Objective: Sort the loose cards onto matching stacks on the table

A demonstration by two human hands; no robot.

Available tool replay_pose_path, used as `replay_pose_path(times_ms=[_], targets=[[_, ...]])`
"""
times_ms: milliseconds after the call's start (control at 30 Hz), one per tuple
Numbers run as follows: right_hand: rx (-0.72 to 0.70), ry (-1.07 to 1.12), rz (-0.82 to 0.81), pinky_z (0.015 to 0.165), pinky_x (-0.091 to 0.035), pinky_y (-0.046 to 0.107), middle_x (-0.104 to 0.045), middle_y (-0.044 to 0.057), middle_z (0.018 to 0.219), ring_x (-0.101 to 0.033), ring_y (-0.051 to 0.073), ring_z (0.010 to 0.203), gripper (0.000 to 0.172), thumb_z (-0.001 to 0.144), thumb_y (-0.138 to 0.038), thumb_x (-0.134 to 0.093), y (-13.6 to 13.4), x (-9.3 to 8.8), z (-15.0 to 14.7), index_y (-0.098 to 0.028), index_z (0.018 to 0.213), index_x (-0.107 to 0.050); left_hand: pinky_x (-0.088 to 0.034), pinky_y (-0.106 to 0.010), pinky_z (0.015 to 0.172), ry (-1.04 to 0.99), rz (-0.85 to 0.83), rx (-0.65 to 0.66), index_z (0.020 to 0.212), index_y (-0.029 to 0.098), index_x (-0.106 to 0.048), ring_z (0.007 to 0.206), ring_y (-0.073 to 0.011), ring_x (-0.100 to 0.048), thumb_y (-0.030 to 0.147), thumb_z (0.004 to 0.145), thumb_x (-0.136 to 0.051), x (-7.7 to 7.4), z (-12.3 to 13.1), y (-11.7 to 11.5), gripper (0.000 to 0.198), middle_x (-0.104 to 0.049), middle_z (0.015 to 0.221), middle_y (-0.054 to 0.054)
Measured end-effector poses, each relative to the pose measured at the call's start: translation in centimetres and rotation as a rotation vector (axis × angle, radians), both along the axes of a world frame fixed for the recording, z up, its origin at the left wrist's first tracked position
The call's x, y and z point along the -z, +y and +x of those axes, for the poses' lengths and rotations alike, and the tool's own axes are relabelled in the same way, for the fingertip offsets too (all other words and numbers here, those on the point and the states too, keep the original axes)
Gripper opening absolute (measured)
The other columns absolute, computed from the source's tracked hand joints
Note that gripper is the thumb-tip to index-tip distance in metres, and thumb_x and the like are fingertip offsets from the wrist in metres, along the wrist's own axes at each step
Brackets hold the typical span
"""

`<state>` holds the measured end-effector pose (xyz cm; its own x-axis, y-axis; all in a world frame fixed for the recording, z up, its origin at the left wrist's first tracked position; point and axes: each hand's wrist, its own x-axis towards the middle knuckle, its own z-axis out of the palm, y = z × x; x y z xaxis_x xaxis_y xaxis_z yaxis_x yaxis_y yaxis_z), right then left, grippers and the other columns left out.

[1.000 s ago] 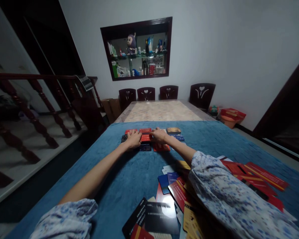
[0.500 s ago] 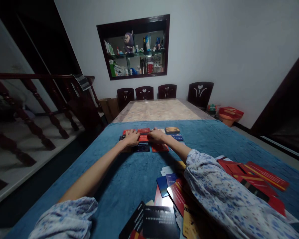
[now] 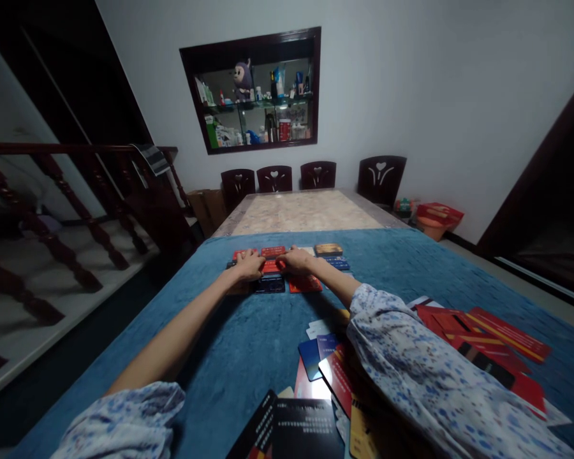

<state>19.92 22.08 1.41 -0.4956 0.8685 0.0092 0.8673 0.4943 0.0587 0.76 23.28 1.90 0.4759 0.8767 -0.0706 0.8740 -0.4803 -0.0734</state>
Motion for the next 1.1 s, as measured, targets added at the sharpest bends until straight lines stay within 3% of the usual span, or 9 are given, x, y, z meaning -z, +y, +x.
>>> replay_pose_path(times_ms=[233, 567, 800, 1000, 1100], targets=[[-0.01, 0.006, 0.01, 0.089, -0.044, 0.034, -0.066, 0.011, 0.125, -0.059, 0.025, 0.109, 0.032, 0.093, -0.037, -0.056, -0.6, 0.0, -0.2, -0.023, 0.12, -0.067, -0.035, -0.062, 0.098, 0.036, -0.025, -0.017, 0.106, 0.021, -0.063, 0.123, -0.0377, -0.041, 0.012, 0.075, -0.053, 0.0, 0.2, 0.1, 0.033, -0.059, 0.123, -0.014], [-0.016, -0.058, 0.033, 0.086, -0.045, 0.037, -0.068, 0.013, 0.123, -0.054, 0.032, 0.117, 0.036, 0.093, -0.036, -0.052, -0.9, -0.7, -0.5, -0.021, 0.122, -0.066, -0.038, -0.059, 0.095, 0.141, 0.01, 0.02, 0.116, 0.019, -0.06, 0.126, -0.0376, -0.042, 0.014, 0.077, -0.048, -0.4, 0.2, -0.1, 0.041, -0.059, 0.129, -0.017], [-0.007, -0.03, 0.075, 0.087, -0.046, 0.041, -0.064, 0.014, 0.125, -0.051, 0.033, 0.119, 0.041, 0.093, -0.041, -0.053, -1.7, -1.4, 0.8, -0.021, 0.126, -0.063, -0.036, -0.056, 0.097, 0.135, 0.1, 0.013, 0.14, 0.023, -0.047, 0.132, -0.0391, -0.037, 0.014, 0.073, -0.051, -0.3, 0.0, -0.1, 0.068, -0.051, 0.142, -0.016], [0.002, -0.034, 0.11, 0.086, -0.046, 0.042, -0.062, 0.012, 0.128, -0.049, 0.032, 0.117, 0.038, 0.093, -0.04, -0.055, -4.2, -2.1, 2.9, -0.023, 0.126, -0.063, -0.038, -0.049, 0.096, 0.12, 0.172, 0.039, 0.135, 0.021, -0.052, 0.131, -0.0343, -0.04, 0.014, 0.076, -0.05, -0.6, -0.2, -0.1, 0.06, -0.055, 0.137, -0.014], [-0.008, -0.021, 0.155, 0.086, -0.044, 0.041, -0.064, 0.012, 0.124, -0.049, 0.031, 0.114, 0.033, 0.093, -0.037, -0.054, -5.9, -2.2, 4.3, -0.023, 0.121, -0.065, -0.039, -0.051, 0.095, 0.073, 0.234, 0.091, 0.133, 0.021, -0.055, 0.131, -0.0364, -0.041, 0.018, 0.078, -0.049, -0.6, 0.2, -0.7, 0.055, -0.055, 0.138, -0.015]])
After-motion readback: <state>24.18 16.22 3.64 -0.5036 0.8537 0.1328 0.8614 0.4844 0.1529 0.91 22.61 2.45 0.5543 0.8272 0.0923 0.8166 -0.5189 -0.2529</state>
